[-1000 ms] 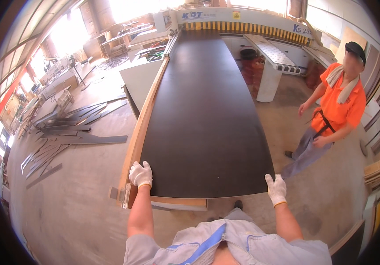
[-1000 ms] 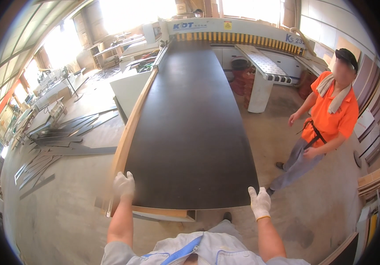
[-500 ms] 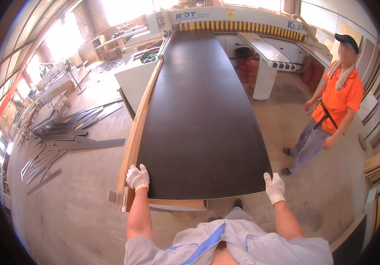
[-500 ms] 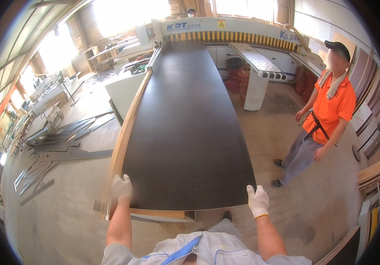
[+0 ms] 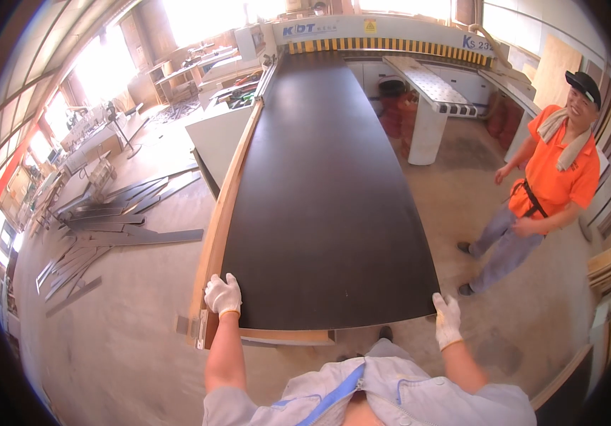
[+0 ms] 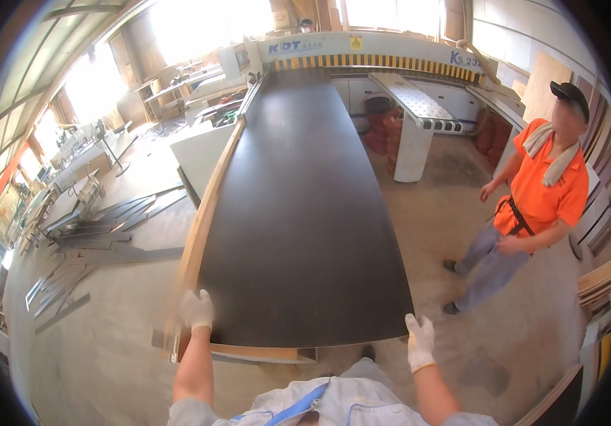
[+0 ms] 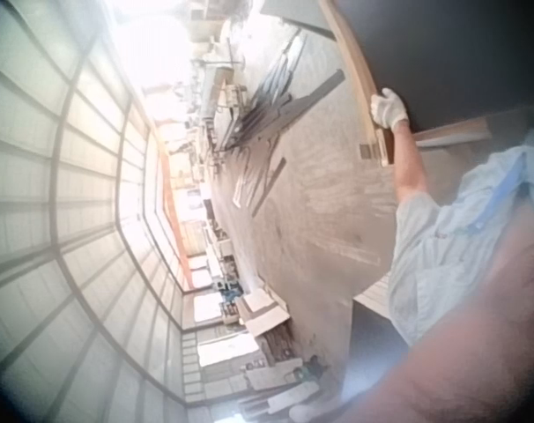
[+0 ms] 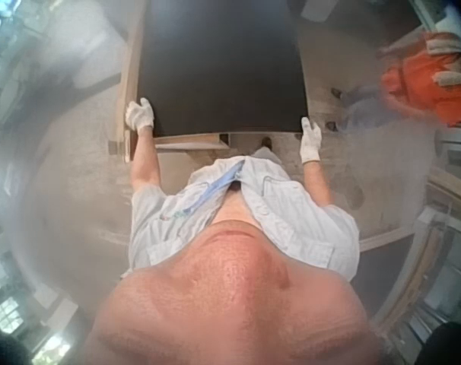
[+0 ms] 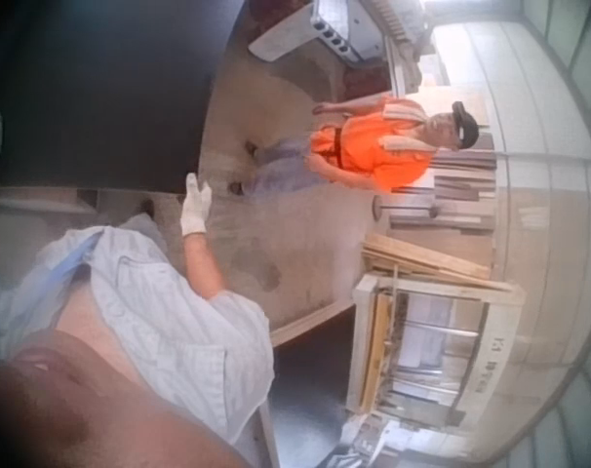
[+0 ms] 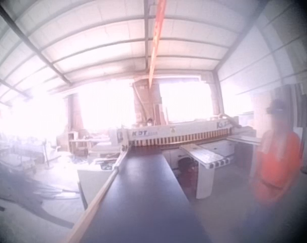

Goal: The person feeds a board into a cutting machine with a coworker, operates the machine control panel, and removes cut strips. They then rotate and reload the board back into the cutting machine to perform another cut.

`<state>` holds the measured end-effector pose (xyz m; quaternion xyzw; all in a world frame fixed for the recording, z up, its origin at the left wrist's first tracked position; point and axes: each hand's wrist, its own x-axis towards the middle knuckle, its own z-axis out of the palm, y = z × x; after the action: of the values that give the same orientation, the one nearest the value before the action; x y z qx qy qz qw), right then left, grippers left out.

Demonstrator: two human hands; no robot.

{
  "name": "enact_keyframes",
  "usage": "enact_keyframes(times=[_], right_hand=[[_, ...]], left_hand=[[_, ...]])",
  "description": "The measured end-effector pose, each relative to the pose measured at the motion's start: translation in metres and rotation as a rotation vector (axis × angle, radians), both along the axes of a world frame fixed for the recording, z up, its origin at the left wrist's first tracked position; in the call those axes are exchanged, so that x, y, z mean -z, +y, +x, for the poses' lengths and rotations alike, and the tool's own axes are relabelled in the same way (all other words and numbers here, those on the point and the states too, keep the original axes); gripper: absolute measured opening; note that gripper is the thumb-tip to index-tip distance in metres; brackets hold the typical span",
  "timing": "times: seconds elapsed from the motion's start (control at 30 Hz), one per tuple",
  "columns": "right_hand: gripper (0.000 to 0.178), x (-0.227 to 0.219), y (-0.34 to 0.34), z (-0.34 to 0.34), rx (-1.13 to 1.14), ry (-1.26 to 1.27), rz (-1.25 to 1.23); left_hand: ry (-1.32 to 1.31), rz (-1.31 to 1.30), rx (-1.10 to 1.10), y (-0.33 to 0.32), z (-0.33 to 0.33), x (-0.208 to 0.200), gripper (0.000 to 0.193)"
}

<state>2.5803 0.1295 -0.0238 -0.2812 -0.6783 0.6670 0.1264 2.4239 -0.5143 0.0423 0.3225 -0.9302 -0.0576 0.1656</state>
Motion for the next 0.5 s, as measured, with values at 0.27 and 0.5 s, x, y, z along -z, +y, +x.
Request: enact_keyframes(times=[0.27, 0.5], right_hand=[[0.044, -0.004, -0.087, 0.007, -0.328, -0.180, -1.350], [0.036, -0.035, -0.062, -0.012, -0.056, -0.113, -1.264]], left_hand=[[-0.108, 0.198, -0.092, -0.004, -0.015, 0.005, 0.061], [-0.003, 0.229, 0.011, 0.057, 0.010, -0.015, 0.060]])
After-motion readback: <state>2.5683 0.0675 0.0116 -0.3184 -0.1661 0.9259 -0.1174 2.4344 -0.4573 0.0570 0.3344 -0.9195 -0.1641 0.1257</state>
